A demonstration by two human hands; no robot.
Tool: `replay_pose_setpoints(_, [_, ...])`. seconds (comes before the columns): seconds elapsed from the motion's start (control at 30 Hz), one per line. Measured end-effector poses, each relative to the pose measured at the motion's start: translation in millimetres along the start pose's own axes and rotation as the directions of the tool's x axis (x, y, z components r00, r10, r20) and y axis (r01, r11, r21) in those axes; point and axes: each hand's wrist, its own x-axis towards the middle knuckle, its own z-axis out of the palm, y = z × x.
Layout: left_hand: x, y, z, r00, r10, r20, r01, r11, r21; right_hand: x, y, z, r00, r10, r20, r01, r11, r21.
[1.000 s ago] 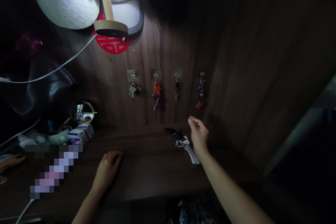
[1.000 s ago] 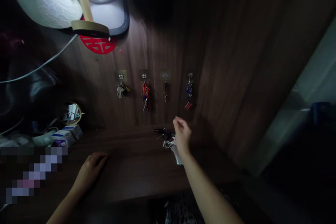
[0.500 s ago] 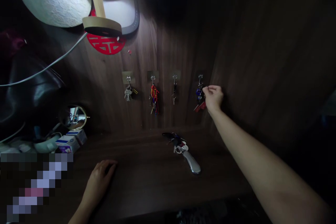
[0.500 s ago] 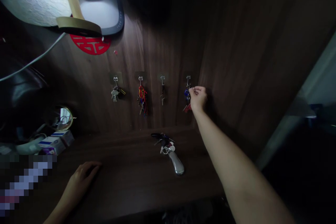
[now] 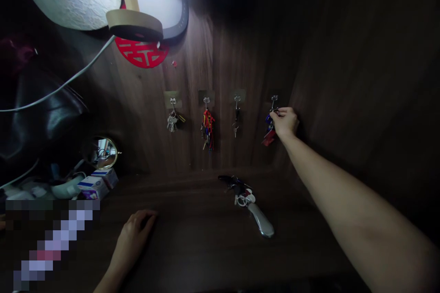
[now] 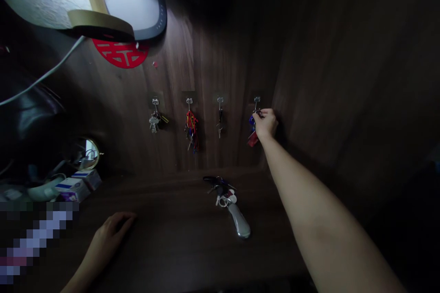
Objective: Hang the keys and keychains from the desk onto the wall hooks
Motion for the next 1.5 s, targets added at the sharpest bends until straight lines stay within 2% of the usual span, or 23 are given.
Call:
replay_pose_setpoints(0.4, [0, 2, -1, 0.999, -0.034, 0.02, 0.033, 0.999, 0.022, -30, 30, -10, 0.996, 0.031, 0.082, -0.041, 0.992, 0.123])
replay_pose_setpoints(0.67, [-2, 8, -3, 0.999, -0.029, 0.028, 0.029, 0.999, 0.026, -83, 44, -17, 0.983, -0.029, 0.182, -0.019, 0.967, 0.255])
replay_pose_setpoints(0.8, [-3, 7, -3, 0.999, -0.017, 0.031, 0.016, 0.999, 0.038, -114, 49, -18, 0.96, -0.066, 0.272, -0.009, 0.964, 0.266])
replay_pose_setpoints(0.87, [-3, 6, -3, 1.0, 0.005, 0.025, -0.006, 0.999, 0.036, -130, 51, -19, 0.926, -0.069, 0.37, -0.016, 0.975, 0.222])
replay_pose_setpoints(1.03, [-5, 6, -4, 1.0, 0.029, 0.013, -0.029, 0.999, 0.031, -170, 57, -29, 0.806, -0.058, 0.59, -0.02, 0.992, 0.126])
replay_pose_setpoints(1.17, [-5, 6, -5, 0.999, 0.029, 0.014, -0.029, 0.999, 0.035, -203, 59, -46, 0.681, -0.026, 0.732, 0.019, 1.0, 0.018])
replay_pose_setpoints(1.23, [-5, 6, -5, 0.999, 0.027, 0.02, -0.028, 0.999, 0.04, -217, 58, -54, 0.628, -0.026, 0.778, 0.104, 0.993, -0.05])
replay_pose_setpoints(1.33, [-6, 8, -5, 0.999, 0.027, 0.027, -0.028, 0.999, 0.045, -234, 52, -61, 0.592, -0.046, 0.805, 0.218, 0.97, -0.105])
replay_pose_setpoints(1.5, [-9, 10, -7, 0.999, 0.026, 0.04, -0.028, 0.999, 0.042, -257, 30, -56, 0.519, -0.094, 0.85, 0.26, 0.964, -0.053])
